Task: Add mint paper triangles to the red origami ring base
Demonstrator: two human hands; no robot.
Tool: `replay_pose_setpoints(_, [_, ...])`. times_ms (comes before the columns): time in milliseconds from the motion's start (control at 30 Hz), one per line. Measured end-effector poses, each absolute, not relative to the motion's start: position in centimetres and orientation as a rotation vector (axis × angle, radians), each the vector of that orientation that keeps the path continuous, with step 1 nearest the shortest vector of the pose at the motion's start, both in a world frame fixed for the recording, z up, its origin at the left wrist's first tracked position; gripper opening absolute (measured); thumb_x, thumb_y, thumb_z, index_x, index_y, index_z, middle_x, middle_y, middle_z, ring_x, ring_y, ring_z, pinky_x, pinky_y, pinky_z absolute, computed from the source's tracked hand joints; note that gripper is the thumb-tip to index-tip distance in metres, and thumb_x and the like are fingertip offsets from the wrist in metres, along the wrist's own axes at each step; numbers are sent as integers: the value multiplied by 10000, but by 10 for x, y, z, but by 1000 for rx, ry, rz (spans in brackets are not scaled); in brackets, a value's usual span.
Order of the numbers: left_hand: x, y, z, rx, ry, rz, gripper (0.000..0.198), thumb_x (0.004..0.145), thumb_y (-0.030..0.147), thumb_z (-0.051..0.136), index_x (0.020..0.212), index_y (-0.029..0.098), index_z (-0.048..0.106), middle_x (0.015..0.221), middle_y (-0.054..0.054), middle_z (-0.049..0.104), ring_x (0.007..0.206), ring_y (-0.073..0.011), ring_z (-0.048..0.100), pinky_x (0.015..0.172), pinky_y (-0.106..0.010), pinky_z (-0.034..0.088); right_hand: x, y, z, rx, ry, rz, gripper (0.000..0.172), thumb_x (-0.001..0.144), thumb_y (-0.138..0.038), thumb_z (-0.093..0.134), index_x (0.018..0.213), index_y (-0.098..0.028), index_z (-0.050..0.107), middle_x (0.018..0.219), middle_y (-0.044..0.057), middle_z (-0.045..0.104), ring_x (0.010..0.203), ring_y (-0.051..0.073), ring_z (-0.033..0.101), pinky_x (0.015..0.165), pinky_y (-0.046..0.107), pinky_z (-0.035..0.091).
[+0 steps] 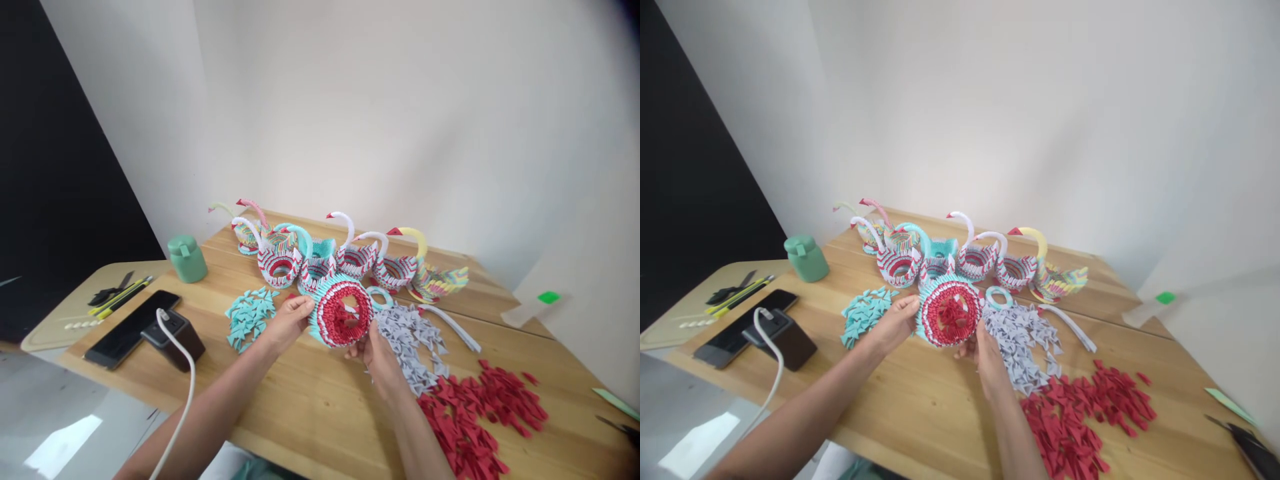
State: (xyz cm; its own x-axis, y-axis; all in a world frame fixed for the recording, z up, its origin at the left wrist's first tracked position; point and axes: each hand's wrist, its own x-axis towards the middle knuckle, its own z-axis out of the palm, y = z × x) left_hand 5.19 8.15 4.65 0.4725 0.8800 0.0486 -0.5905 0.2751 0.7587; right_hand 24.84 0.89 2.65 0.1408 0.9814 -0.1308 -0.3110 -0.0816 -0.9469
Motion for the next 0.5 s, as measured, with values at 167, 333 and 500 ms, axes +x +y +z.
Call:
replay_pose_setpoints(167, [53, 81, 49, 795, 420, 1047, 376, 672, 453, 849, 764, 115, 710, 690, -32, 657, 653, -145, 579, 684, -263, 423, 252, 11, 22, -1097, -873, 1338, 587, 778, -742, 586, 951, -200, 733, 657, 34, 676, 579, 187, 593, 604, 345, 551])
replay_pose_setpoints(333, [54, 83, 53, 736, 438, 1066, 382, 688, 453, 832, 870, 131, 739, 818, -71, 730, 763, -211, 648, 716, -293, 463, 251, 11, 21, -1111, -919, 1337, 601, 771, -743, 593, 898, -168, 717, 699, 57, 703, 614, 189, 623, 604, 325, 545])
replay_pose_setpoints(500, [53, 85, 52, 653, 464, 1041, 356, 710, 439, 819, 917, 163, 731, 829, -49, 746, 704, -198, 649, 656, -283, 475, 246, 8, 26, -1122, -921, 1326, 570, 760, -728, 623, 819, -166, 693, 698, 39, 683, 578, 159, 594, 599, 322, 559])
